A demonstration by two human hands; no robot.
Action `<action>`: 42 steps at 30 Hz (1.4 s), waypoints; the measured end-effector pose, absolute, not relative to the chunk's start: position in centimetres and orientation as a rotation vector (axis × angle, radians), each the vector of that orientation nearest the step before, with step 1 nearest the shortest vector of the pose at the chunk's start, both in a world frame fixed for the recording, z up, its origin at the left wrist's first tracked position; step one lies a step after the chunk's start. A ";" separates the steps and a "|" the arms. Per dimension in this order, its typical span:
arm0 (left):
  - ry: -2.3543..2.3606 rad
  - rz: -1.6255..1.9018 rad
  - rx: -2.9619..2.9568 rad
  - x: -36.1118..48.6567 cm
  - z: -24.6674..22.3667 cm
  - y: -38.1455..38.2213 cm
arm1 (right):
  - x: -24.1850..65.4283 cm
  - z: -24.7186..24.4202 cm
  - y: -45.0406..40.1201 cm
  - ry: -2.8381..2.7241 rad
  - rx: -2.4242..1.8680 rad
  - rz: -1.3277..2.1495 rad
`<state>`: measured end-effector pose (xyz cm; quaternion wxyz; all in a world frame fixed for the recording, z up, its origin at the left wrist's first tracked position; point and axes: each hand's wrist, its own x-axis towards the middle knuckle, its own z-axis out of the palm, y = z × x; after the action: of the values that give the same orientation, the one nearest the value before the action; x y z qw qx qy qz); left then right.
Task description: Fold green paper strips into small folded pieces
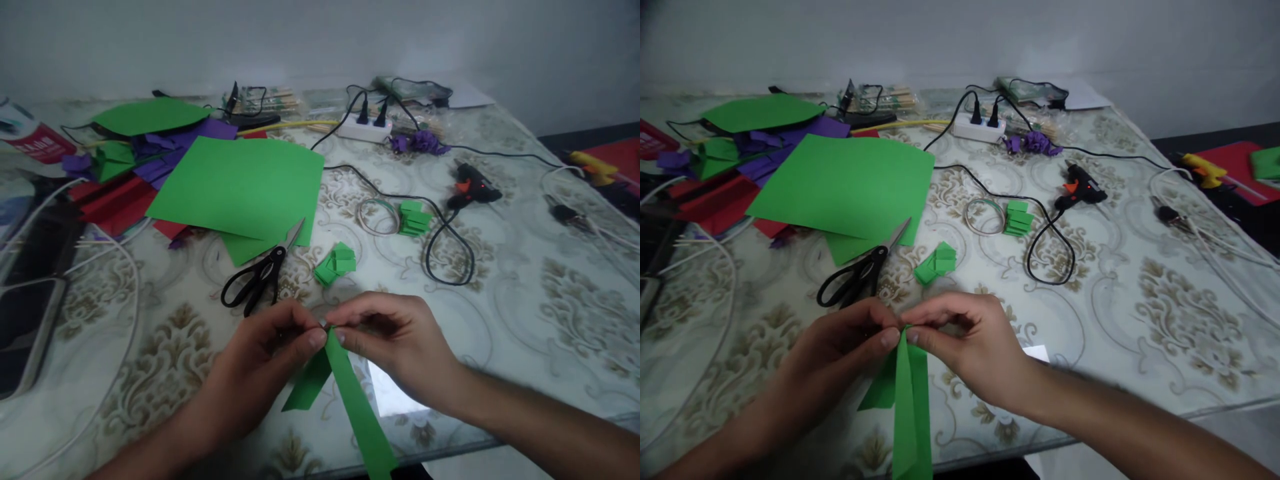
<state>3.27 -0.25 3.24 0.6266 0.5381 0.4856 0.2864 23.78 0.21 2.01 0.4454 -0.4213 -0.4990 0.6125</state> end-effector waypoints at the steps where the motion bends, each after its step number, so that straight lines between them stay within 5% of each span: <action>1: 1.116 0.660 1.248 3.2 3.2 -0.3 | 23.8 2.0 0.2 -1.237 -1.045 1.519; 42: 1.116 0.683 1.508 3.1 2.4 -1.3 | 23.8 2.2 0.7 -0.986 -1.042 1.768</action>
<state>3.15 -1.27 2.39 0.5419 0.6348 0.4697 0.2878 23.81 0.72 2.25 0.4192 -0.4155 -0.3934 0.7049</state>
